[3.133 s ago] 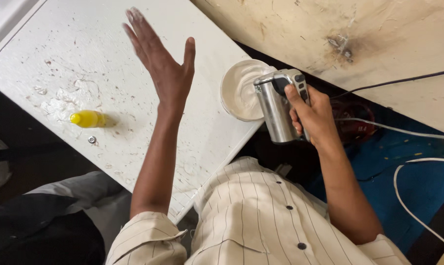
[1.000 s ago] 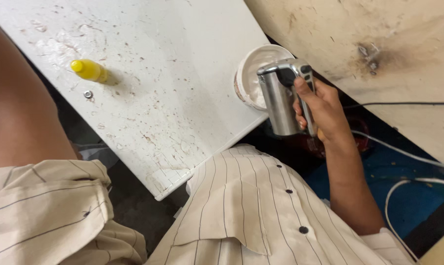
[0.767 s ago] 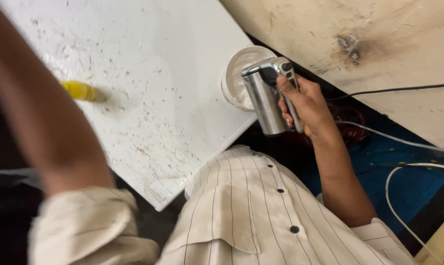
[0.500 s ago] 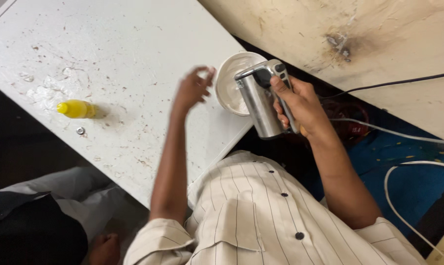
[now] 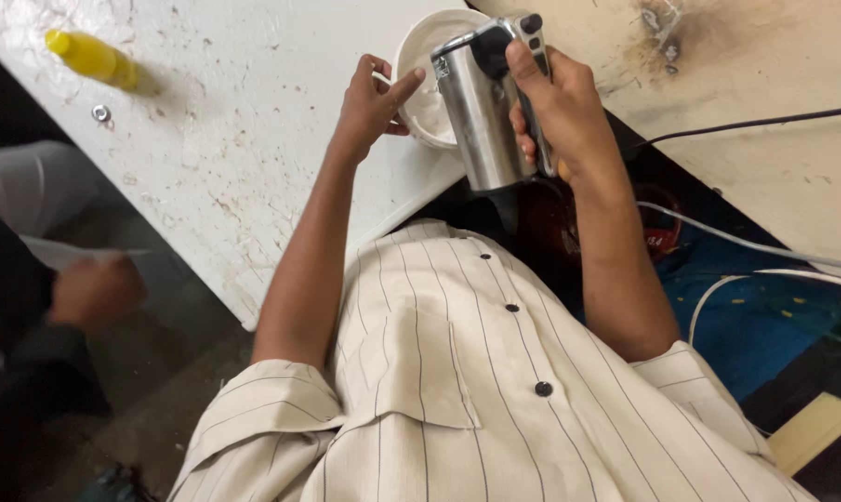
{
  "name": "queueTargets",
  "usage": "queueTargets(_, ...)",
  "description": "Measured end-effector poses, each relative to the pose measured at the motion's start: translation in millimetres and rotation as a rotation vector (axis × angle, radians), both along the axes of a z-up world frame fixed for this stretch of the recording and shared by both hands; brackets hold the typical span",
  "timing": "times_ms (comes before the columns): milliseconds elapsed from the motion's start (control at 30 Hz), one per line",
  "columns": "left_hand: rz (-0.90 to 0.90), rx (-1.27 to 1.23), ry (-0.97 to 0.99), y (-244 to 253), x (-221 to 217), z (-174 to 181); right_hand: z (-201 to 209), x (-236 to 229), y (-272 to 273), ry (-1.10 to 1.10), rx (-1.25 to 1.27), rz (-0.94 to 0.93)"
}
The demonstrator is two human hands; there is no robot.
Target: The person uses a handheld electric mixer to blend a white substance in a small white bowl. They hold the bowl with one hand and operate the mixer with the other, occasionally scraping the sides of the bowl with their fingers to incorporate the mixture.
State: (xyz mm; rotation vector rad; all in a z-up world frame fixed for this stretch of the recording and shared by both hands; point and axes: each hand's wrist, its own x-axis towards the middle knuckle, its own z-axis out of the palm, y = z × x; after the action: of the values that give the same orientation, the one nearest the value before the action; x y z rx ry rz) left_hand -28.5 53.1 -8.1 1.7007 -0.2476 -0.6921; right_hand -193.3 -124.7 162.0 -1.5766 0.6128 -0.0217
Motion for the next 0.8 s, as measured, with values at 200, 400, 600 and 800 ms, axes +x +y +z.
queueTargets(200, 0.079, -0.012, 0.026, 1, -18, 3, 4, 6, -19, -0.066, -0.096, 0.197)
queueTargets(400, 0.209, -0.038, 0.122, 9, -55, -1, 4, 8, -34, -0.063, -0.160, 0.362)
queueTargets(600, 0.371, -0.060, 0.181, 4, -83, 5, -1, 18, -48, 0.010, -0.239, 0.372)
queueTargets(800, 0.410, -0.078, 0.177, 4, -93, 12, 13, 23, -47, 0.030, -0.330, 0.407)
